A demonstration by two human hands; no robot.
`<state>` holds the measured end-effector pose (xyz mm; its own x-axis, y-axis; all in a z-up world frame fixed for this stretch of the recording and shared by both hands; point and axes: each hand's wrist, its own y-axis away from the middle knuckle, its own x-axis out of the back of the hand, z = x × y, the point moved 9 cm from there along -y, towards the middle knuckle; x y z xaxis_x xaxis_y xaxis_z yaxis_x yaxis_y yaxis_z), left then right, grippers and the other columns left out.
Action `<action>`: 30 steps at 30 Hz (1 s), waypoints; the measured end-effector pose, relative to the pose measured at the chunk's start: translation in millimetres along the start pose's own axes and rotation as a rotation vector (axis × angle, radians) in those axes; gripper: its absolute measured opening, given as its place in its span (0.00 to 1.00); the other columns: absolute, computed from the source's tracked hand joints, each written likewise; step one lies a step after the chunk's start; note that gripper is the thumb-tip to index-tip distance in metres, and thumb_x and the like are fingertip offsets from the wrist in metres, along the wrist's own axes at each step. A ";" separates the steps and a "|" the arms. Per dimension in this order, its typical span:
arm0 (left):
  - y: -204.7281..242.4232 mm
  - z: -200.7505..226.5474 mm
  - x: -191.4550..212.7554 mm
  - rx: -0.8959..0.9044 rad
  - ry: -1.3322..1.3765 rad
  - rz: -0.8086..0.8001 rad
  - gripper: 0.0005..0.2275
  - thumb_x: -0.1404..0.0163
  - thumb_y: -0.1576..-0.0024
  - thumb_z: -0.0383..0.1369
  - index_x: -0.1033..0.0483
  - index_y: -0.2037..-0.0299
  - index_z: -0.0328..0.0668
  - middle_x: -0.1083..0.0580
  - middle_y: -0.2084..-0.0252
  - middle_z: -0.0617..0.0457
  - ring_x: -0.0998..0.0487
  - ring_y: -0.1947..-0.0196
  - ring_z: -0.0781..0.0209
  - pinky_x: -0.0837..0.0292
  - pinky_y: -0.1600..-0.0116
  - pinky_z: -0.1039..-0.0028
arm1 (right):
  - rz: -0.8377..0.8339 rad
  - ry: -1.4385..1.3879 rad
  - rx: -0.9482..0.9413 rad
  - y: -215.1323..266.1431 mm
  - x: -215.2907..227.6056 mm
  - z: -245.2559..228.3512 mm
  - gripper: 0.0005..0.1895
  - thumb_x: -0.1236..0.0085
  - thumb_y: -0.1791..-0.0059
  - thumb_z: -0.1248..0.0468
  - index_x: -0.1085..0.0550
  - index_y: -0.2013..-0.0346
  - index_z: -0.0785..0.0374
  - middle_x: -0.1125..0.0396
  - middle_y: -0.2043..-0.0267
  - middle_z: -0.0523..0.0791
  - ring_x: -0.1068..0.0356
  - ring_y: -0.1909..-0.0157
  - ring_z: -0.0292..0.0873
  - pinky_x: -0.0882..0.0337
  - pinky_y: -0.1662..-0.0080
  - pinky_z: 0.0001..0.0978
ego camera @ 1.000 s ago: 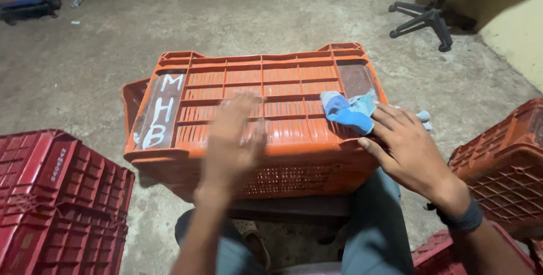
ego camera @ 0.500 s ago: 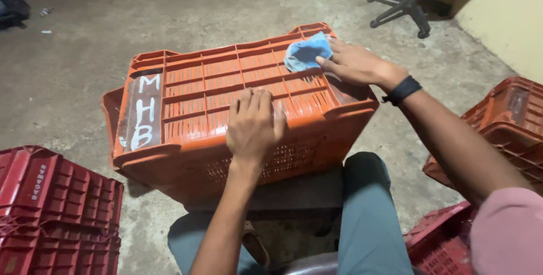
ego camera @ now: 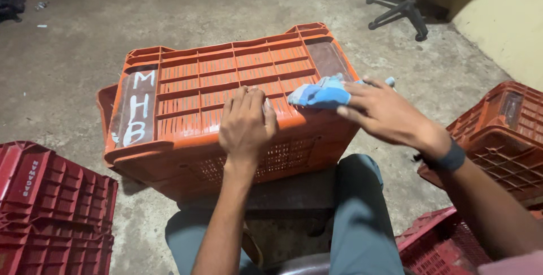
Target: The person wipes the interior and exterior surfaces of an orange plastic crate using a blue cloth. They rotate the crate to access different sides and continue wiping until the entire crate is cleaned.
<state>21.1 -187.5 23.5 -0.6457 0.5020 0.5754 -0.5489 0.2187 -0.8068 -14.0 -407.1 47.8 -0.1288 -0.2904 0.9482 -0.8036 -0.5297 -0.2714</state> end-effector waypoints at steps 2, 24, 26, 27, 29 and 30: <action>-1.5 2.2 1.4 -0.013 0.006 -0.017 0.14 0.51 0.41 0.36 0.21 0.53 0.33 0.20 0.52 0.41 0.21 0.46 0.45 0.28 0.40 0.57 | -0.061 0.051 -0.056 -13.1 -7.3 16.0 0.23 0.63 0.42 0.48 0.24 0.45 0.55 0.37 0.30 0.47 0.40 0.31 0.52 0.53 0.30 0.55; -1.3 -3.7 9.1 0.105 0.084 0.095 0.10 0.49 0.43 0.31 0.19 0.58 0.34 0.18 0.56 0.43 0.20 0.48 0.46 0.27 0.42 0.58 | 0.018 0.365 -0.203 -57.2 -1.7 52.9 0.30 0.64 0.43 0.42 0.25 0.44 0.60 0.25 0.60 0.52 0.36 0.39 0.54 0.59 0.33 0.72; -2.8 -3.4 5.4 0.108 0.092 0.083 0.10 0.50 0.42 0.31 0.19 0.58 0.34 0.18 0.56 0.43 0.20 0.47 0.46 0.27 0.42 0.58 | 0.041 0.344 -0.168 -41.7 7.2 30.1 0.30 0.62 0.43 0.42 0.27 0.44 0.64 0.24 0.64 0.50 0.35 0.42 0.56 0.58 0.33 0.71; -2.3 -4.3 4.1 0.111 0.090 0.070 0.10 0.50 0.42 0.31 0.19 0.57 0.33 0.19 0.56 0.42 0.20 0.47 0.46 0.27 0.42 0.58 | 0.036 0.361 -0.176 -33.4 9.1 20.1 0.31 0.62 0.44 0.41 0.27 0.43 0.62 0.25 0.66 0.50 0.34 0.44 0.55 0.56 0.32 0.69; -1.3 -6.0 5.0 0.112 0.091 0.066 0.11 0.50 0.41 0.31 0.19 0.56 0.33 0.19 0.56 0.42 0.20 0.47 0.46 0.28 0.41 0.58 | 0.029 0.395 -0.188 -18.2 11.1 1.4 0.33 0.60 0.46 0.39 0.27 0.40 0.60 0.27 0.68 0.52 0.32 0.48 0.53 0.54 0.30 0.64; -0.8 -5.1 6.5 0.112 0.095 0.076 0.11 0.51 0.42 0.32 0.19 0.57 0.34 0.19 0.56 0.42 0.20 0.46 0.46 0.28 0.41 0.58 | 0.054 0.402 -0.188 -13.6 11.0 -7.8 0.33 0.60 0.46 0.39 0.26 0.43 0.60 0.27 0.69 0.51 0.31 0.49 0.53 0.54 0.31 0.65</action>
<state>20.0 -180.2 27.2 -0.6373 0.5914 0.4940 -0.5596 0.0856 -0.8244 -9.0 -396.9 63.2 -0.3589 0.0389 0.9326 -0.8763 -0.3579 -0.3224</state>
